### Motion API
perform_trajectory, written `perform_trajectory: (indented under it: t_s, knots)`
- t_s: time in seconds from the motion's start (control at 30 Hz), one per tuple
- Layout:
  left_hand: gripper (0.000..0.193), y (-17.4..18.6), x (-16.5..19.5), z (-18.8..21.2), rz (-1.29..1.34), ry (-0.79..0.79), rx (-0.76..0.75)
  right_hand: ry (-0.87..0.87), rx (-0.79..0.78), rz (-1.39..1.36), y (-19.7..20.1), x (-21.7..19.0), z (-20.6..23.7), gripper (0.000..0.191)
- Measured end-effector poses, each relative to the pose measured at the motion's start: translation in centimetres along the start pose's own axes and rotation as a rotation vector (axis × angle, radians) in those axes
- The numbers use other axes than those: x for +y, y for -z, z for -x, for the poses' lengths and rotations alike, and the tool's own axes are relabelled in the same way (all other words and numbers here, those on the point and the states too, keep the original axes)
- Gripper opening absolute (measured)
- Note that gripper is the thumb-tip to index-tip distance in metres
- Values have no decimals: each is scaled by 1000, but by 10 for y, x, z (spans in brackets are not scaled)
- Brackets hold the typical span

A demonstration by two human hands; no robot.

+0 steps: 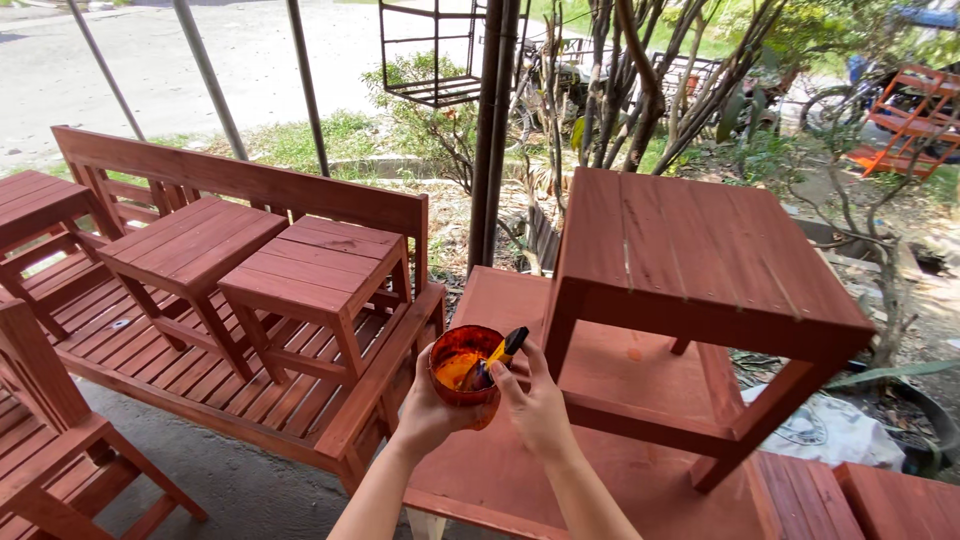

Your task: The person paints a small wooden stool with reddish-brown paint using a brush, then moves the stool aside and paints a wooden chair. The person repeatedly dips the brush into a small container of paint and applies it to the legs, seat, and backrest of the furniture.

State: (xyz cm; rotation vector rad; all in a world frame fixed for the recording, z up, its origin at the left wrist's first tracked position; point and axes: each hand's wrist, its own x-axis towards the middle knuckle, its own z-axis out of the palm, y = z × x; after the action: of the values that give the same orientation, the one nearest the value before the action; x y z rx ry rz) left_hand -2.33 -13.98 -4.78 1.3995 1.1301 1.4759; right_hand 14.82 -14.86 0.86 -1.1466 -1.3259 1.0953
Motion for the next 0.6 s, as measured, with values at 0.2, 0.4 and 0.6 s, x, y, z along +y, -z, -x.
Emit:
perform_trajectory:
  t_s: [0.2,0.4,0.6]
  knots:
    - [106,-35,31,11,135,-167,-32,464,168,571,33,-46,19,27]
    - [108,-66,54,8,11,-161,-139,413,-59,353,57,-73,20,23]
    - [110,-74,66,7,35,-103,-186,252,-240,215,97,-104,9,18]
